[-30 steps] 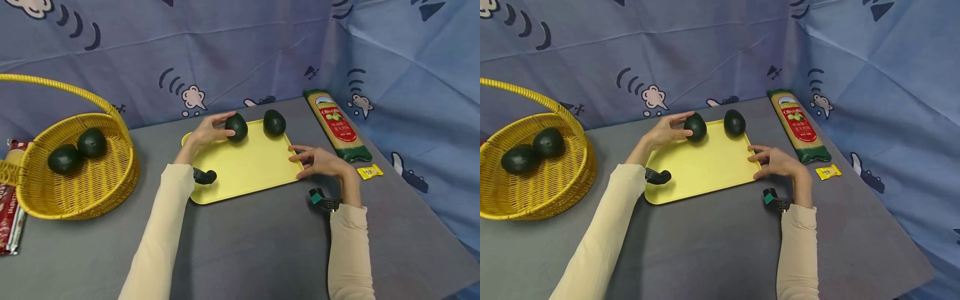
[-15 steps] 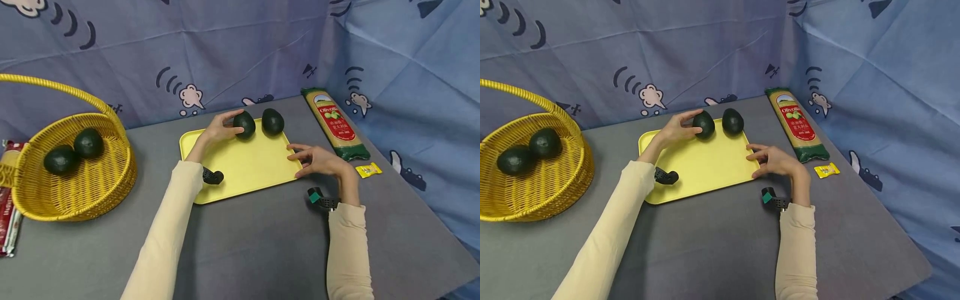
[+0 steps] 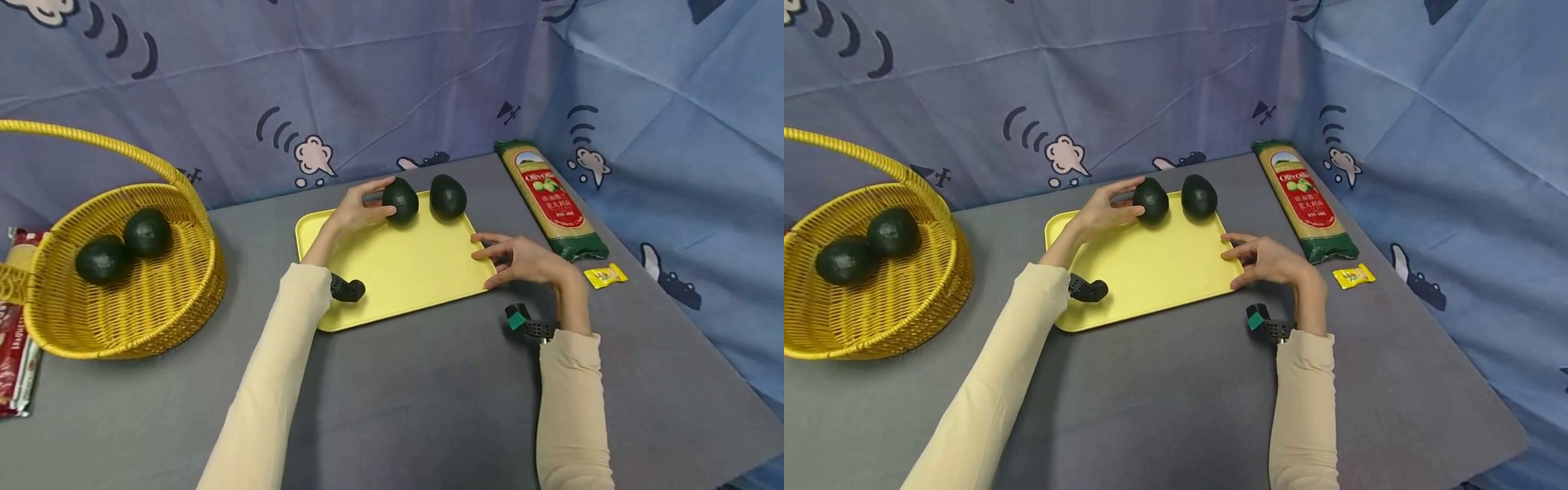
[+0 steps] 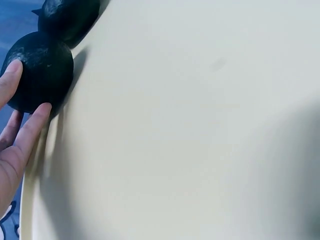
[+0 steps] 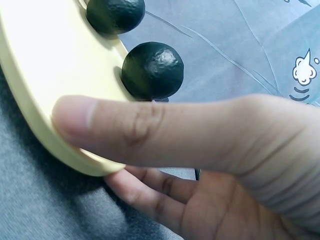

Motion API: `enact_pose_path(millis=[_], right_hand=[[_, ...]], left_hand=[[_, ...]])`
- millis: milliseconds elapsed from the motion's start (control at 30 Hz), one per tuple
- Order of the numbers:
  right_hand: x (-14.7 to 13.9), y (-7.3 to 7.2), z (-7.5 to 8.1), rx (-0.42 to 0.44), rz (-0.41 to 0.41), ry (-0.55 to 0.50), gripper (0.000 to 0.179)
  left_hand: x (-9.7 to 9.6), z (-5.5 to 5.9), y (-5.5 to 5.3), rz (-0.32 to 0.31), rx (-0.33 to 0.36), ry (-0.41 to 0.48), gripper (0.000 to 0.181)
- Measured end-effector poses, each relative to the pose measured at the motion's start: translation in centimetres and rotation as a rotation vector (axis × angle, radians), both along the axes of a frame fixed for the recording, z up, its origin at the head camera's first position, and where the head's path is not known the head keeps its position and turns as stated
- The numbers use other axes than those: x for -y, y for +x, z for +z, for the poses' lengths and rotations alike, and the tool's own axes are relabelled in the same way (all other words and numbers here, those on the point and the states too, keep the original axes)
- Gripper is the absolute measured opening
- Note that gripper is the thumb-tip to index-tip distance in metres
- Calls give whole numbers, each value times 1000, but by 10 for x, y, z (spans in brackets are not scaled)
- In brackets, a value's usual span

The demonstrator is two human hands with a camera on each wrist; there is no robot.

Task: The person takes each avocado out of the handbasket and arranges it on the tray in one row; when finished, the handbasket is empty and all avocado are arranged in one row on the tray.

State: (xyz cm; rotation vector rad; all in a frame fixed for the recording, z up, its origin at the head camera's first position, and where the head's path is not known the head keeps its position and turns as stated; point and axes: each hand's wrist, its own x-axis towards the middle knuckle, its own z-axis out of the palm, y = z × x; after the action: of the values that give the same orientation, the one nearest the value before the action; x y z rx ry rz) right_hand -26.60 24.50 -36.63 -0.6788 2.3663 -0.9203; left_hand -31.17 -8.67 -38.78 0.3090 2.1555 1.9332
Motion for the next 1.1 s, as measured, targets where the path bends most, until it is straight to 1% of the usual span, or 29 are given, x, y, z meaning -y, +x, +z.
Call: enact_pose_path(millis=[133, 267, 400, 567, 800, 933, 1100], right_hand=[[1, 0, 1, 1, -5, 1, 54], [1, 0, 2, 5, -13, 3, 54], [2, 0, 2, 9, -11, -4, 53], [2, 0, 1, 12, -12, -3, 53], [2, 1, 2, 29, -9, -19, 54], [2, 2, 2, 29, -11, -8, 54], [2, 2, 3, 26, -14, -1, 54]], left_hand=[[-5, 2, 0, 15, 19, 19, 60], [-11, 4, -1, 31, 26, 21, 61], [-18, 4, -3, 40, 15, -7, 61], [-26, 3, -4, 47, 13, -12, 61], [-28, 3, -3, 80, -10, -49, 62], [-28, 3, -2, 90, -7, -20, 63], [-25, 6, 0, 96, 4, 37, 59]])
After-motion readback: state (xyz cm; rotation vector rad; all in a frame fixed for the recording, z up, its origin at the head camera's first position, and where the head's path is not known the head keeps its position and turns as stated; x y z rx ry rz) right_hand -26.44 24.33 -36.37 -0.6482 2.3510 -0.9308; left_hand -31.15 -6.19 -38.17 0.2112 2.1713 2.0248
